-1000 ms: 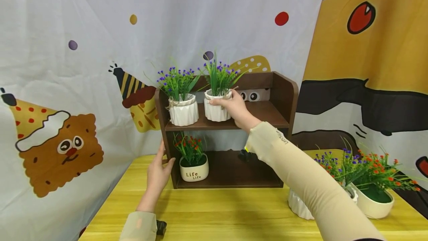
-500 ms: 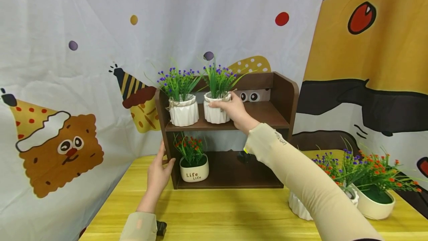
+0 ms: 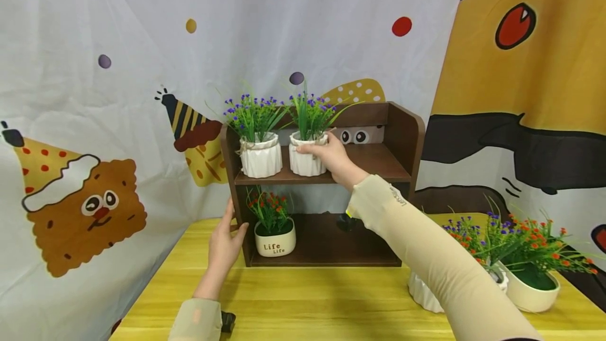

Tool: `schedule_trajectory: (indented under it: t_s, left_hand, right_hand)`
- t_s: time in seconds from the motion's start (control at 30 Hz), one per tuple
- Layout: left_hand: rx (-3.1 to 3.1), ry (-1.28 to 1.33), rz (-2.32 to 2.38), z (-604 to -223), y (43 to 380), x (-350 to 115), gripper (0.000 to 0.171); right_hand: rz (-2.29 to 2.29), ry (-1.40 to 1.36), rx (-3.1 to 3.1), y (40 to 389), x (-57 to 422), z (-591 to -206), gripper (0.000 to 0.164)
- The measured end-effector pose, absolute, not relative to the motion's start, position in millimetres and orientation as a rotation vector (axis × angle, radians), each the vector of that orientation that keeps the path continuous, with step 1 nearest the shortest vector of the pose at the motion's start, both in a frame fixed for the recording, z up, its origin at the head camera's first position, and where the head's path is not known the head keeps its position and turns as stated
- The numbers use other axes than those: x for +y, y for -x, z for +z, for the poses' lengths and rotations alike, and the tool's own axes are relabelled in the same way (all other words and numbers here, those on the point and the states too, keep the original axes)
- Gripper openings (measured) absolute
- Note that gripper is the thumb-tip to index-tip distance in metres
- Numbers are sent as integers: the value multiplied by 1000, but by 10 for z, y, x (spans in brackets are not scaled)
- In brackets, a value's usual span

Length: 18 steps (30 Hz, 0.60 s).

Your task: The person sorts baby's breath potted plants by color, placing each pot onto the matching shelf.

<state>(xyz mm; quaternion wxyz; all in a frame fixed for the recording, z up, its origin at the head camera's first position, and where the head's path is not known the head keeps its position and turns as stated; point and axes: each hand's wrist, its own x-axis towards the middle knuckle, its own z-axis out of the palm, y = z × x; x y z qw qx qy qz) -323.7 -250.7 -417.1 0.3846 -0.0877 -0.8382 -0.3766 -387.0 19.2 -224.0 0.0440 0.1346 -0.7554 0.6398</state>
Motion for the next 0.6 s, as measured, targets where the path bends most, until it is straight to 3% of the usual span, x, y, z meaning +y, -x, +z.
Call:
schedule_trajectory:
  t_s: [0.37,0.6]
  left_hand:
    - [-2133,237,-941,-4159,3242,-2514,90]
    - [-2136,225,-930,-4168,3241,-2508,90]
  right_hand:
    - [1917,-387,-2442,3808,253,-2169,105]
    - [1815,-461,-2518,3594,497,-2124,96]
